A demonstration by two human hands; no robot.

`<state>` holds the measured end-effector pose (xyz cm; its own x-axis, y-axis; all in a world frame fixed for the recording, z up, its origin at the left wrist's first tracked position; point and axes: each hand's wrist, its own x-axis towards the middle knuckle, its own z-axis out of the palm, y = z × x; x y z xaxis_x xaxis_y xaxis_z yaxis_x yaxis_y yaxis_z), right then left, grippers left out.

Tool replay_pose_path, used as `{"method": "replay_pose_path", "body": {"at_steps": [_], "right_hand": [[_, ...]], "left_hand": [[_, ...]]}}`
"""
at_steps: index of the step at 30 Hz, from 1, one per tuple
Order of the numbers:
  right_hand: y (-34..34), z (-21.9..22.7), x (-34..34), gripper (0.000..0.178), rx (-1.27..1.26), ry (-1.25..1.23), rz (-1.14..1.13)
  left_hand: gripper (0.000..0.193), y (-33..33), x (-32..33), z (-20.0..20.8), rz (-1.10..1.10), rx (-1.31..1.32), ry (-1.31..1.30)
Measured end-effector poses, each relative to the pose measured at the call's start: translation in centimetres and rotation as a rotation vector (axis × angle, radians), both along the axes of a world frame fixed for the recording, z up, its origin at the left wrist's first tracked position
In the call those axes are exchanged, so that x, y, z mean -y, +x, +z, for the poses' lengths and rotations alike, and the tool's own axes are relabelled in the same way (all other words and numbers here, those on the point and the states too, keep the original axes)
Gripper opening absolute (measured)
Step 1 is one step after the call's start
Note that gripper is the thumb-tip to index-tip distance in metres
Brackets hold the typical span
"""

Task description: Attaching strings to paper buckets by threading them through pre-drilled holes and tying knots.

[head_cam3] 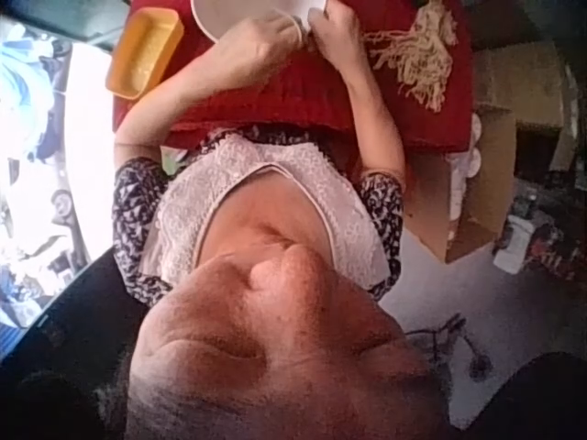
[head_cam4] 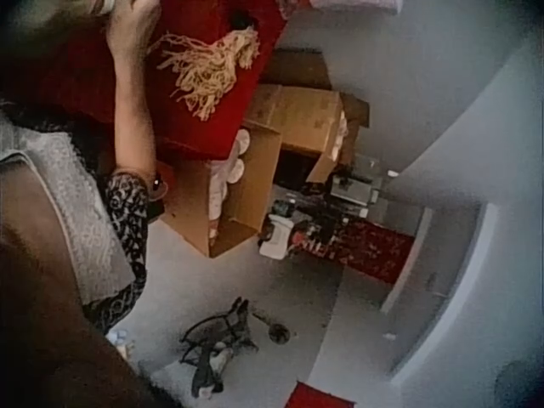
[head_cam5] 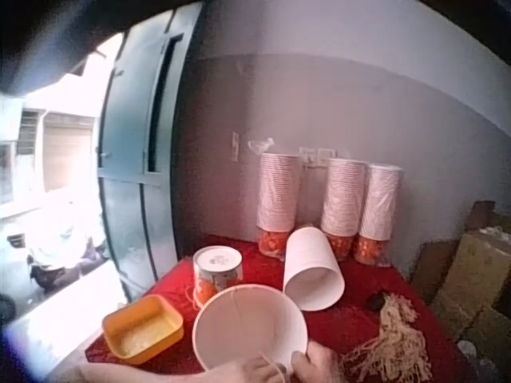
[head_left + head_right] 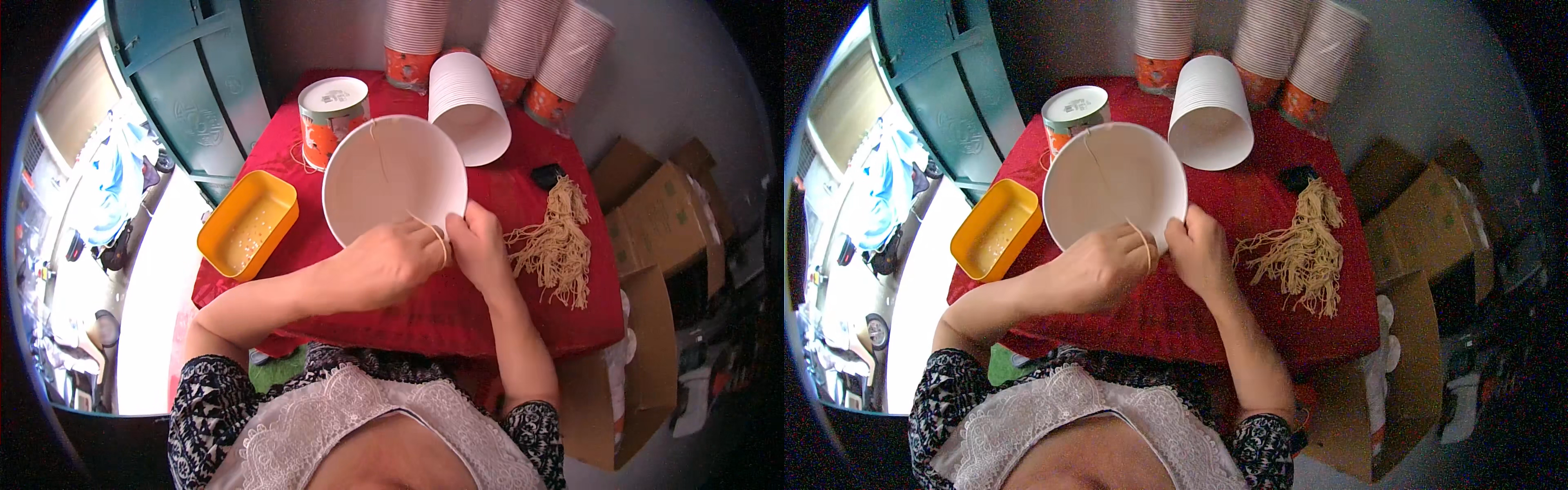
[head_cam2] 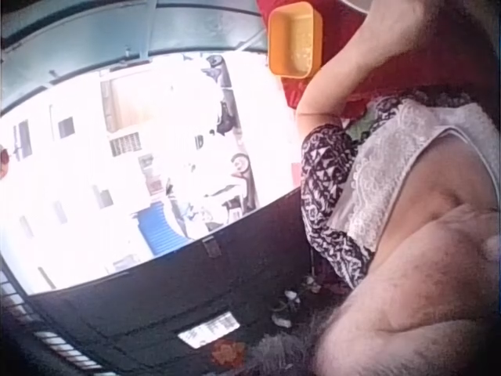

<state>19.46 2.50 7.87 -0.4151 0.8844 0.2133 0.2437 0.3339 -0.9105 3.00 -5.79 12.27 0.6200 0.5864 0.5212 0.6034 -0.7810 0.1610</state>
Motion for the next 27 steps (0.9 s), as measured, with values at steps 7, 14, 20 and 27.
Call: {"method": "replay_pose_path", "body": {"at_steps": [7,14,20,27], "right_hand": [[-3.4,-4.2,-5.4,0.026,-0.011,0.228,-0.03],[-4.5,-9.0,-8.2,0.031,0.005,0.058,0.057],[-3.8,-4.5,-4.2,0.028,0.241,0.48,-0.191],[-5.0,-5.4,-2.4,0.024,0.093,0.519,-0.074]], "left_hand": [[0.009,-2.9,-5.3,-6.5,0.268,0.069,-0.103],[0.005,-4.3,-6.7,-9.9,0.295,0.102,-0.142],[0.01,-4.6,-6.5,-11.1,0.339,0.028,-0.118],[0.017,-4.4,-7.2,-11.7,0.287,0.016,-0.075]]}}
